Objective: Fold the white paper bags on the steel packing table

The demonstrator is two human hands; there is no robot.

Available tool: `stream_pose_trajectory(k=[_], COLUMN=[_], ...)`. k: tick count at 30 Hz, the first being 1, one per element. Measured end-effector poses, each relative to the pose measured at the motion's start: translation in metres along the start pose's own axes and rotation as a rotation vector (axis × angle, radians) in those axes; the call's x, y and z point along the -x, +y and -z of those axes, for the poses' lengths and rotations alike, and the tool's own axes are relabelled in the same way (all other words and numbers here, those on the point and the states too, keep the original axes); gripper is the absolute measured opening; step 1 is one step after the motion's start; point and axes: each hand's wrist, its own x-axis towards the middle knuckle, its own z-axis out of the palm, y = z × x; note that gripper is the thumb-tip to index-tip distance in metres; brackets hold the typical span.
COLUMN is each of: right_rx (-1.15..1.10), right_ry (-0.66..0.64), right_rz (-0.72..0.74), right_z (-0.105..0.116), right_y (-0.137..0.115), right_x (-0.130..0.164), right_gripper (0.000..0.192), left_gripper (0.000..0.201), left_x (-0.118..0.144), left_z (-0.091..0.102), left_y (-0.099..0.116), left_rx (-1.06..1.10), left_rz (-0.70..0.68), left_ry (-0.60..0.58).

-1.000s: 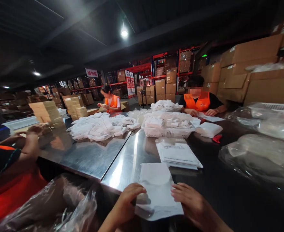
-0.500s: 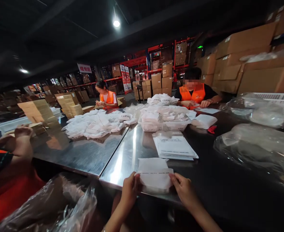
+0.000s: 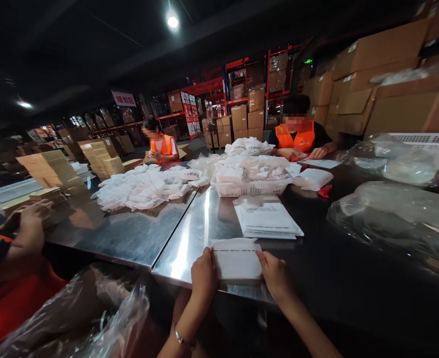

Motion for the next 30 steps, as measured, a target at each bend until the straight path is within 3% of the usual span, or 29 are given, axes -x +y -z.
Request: stream_pose_trajectory(k=[6,10,12,14,16,17,19,21,23,25,28,30], right_rx=[0.053,0.097,0.136,0.194,0.228,0.219,0.162,0.113,0.067,-0.002,-0.155,-0.283], right_ry=[-0.044,-0.070,-0.008,0.177,0.335,0.345,0.244,0.179,0.177,0.184,0.161,0.118], right_rz=[0.009,0.012,0.011,0.127,0.374,0.496,0.622,0.610,0.553,0.483,0.363,0.279], right_z=[-0.003,0.003,0.008,0.007,-0.003,-0.011,-0.034,-0.057,-0.076,-0.087,-0.089,-0.082], right_y=[-0.001,0.000,-0.001,-0.005,-0.012,-0.015,-0.019,-0.017,-0.011,-0.005,0.001,0.002], right_x=[-0.014,-0.020,-0.020,-0.020,-0.023,-0.025,-0.031,-0.037,-0.041,-0.044,-0.050,-0.054], right_gripper=[0.045,0.041,0.040,0.049,0.052,0.050,0.047,0.049,0.049,0.052,0.063,0.067], left_gripper=[0.031,0.034,0.038,0.045,0.049,0.050,0.048,0.045,0.046,0.049,0.058,0.063], left_x=[-0.005,-0.006,-0.004,-0.004,-0.006,-0.009,-0.015,-0.021,-0.024,-0.023,-0.023,-0.026], left_z=[0.007,0.025,0.035,0.040,0.034,0.026,0.003,-0.023,-0.042,-0.051,-0.046,-0.037], left_y=[0.014,0.014,0.014,0.017,0.025,0.029,0.035,0.036,0.032,0.027,0.025,0.028], left_rx=[-0.210,-0.256,-0.264,-0.285,-0.295,-0.284,-0.218,-0.185,-0.158,0.013,0.462,0.653], left_rz=[0.041,0.078,0.120,0.112,-0.052,-0.188,-0.457,-0.530,-0.473,-0.362,-0.153,-0.034], left_ry=[-0.101,-0.116,-0.095,-0.027,0.084,0.131,0.142,0.100,0.121,0.133,0.069,0.038])
